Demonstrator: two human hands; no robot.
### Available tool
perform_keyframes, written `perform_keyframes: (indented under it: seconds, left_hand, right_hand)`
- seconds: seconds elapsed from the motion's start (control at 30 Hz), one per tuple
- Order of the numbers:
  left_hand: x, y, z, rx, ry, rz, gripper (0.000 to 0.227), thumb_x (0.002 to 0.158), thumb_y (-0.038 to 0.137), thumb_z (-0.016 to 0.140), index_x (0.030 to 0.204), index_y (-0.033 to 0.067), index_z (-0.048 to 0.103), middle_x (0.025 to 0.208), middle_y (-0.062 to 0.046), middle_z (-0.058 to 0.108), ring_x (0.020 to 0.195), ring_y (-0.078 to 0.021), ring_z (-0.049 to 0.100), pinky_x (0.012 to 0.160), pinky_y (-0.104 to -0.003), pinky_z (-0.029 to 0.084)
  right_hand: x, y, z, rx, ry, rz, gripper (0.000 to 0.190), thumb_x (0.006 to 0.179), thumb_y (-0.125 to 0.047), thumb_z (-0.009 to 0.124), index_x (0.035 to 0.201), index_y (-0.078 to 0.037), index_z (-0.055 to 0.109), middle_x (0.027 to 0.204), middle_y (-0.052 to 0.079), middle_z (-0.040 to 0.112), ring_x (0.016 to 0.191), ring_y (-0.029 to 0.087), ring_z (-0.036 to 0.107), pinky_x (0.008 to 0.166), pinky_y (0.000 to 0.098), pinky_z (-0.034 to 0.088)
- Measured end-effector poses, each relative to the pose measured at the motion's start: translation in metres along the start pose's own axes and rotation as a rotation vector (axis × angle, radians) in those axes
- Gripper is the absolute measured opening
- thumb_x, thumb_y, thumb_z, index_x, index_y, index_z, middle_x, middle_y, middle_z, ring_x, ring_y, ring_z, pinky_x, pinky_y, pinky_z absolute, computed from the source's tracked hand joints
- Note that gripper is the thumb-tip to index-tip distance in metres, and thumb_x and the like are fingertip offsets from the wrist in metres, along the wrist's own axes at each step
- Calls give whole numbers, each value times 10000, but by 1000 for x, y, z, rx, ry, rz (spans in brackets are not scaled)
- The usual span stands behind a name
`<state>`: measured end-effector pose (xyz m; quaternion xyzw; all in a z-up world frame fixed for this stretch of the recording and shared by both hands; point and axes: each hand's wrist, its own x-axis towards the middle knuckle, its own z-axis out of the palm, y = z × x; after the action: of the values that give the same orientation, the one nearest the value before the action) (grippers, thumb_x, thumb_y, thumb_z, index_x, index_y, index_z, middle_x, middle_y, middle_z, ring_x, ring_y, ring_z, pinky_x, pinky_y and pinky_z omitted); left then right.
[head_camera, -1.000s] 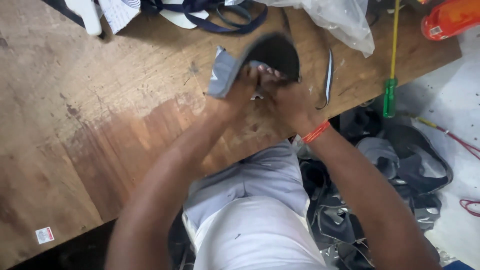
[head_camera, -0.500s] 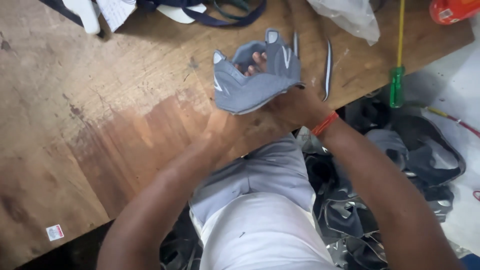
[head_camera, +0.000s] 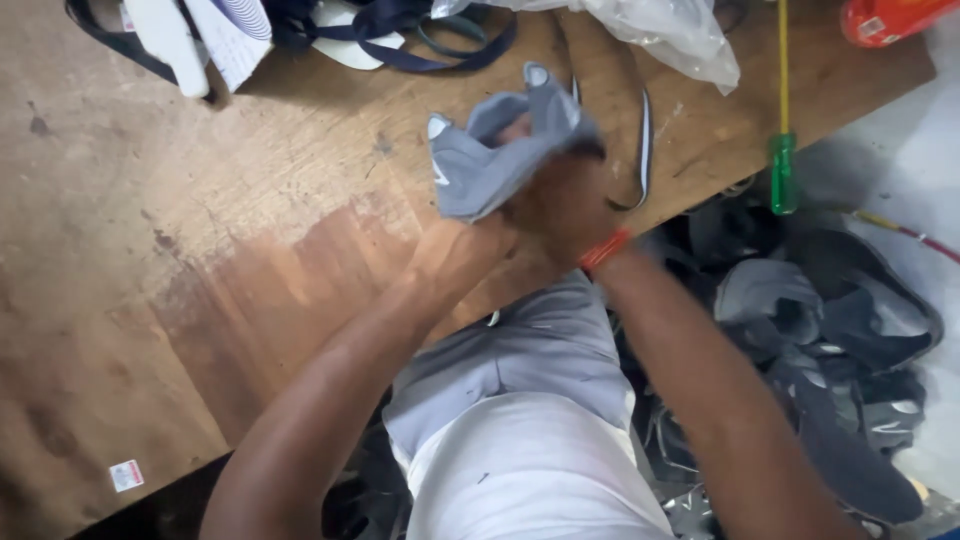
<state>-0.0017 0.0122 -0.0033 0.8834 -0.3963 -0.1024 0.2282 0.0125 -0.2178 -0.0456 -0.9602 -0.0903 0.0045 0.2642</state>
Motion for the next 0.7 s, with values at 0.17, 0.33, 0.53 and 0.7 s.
perform_keyframes:
  seconds: [0.17, 0.33, 0.53, 0.7]
  left_hand:
    - [2, -3, 3, -13, 216, -63, 282, 853, 96, 654, 1092, -35, 725, 1008, -210, 708, 924, -370, 683, 830, -448, 532]
    - [9, -10, -3, 136, -11, 21, 342, 778, 250, 708, 984, -21, 739, 971, -227, 713, 940, -383, 682, 896, -474, 517]
    - [19, 66, -65, -16, -375, 82, 310, 934, 251, 568, 979, 5, 753, 986, -242, 741, 898, -331, 753, 915, -446, 550]
    - [4, 30, -67, -82, -271, 1, 312, 925, 180, 541, 1098, -16, 712, 1031, -264, 734, 903, -348, 756, 874, -439, 565]
  right_hand:
    - [1, -28, -14, 501, 49, 113, 318, 1038, -247, 608, 1306, -85, 662, 1261, 126, 733, 1199, 276, 694, 1026, 392, 545]
    - [4, -87, -60, 443, -31, 43, 401, 995, -256, 576, 1355, -91, 638, 1331, 136, 706, 1250, 271, 654, 1070, 370, 504]
    - [5, -112, -25, 278, 55, -396, 534, 1030, -241, 479, 1516, -20, 479, 1498, 212, 584, 1367, 320, 563, 1163, 439, 380]
    - [10, -99, 11, 15, 204, -546, 424, 960, -285, 599, 1316, -56, 576, 1322, 192, 648, 1254, 369, 595, 1085, 505, 437]
